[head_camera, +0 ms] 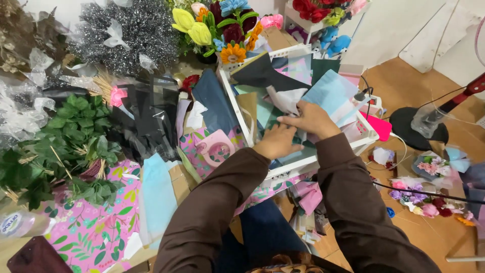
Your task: The person sits on the floor and wraps a bouquet of artificial flowers with multiple layers of colored paper. They fold the paper around the stems and secure it with tape, creating a finished bouquet.
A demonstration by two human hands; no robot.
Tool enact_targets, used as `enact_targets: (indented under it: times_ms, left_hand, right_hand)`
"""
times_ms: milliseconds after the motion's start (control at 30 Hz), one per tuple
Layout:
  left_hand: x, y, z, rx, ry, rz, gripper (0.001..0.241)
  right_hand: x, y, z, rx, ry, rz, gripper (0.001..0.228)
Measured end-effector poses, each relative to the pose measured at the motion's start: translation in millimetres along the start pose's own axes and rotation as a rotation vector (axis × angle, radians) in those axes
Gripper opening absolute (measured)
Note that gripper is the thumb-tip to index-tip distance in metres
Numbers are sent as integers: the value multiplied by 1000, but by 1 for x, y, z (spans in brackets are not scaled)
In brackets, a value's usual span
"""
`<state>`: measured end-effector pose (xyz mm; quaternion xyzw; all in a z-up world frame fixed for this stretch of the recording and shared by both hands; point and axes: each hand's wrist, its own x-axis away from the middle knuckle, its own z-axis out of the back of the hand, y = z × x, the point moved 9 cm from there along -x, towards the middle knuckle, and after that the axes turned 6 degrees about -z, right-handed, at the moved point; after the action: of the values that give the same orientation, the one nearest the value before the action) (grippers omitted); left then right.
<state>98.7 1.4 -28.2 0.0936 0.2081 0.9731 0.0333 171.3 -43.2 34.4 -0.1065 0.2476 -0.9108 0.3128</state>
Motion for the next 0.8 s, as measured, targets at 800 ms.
enact_targets:
  times_ms: [800]
  left_hand:
    - [26, -52, 47, 1333, 427, 222, 91]
  right_hand:
    - [22, 23, 41, -909, 332, 22, 26]
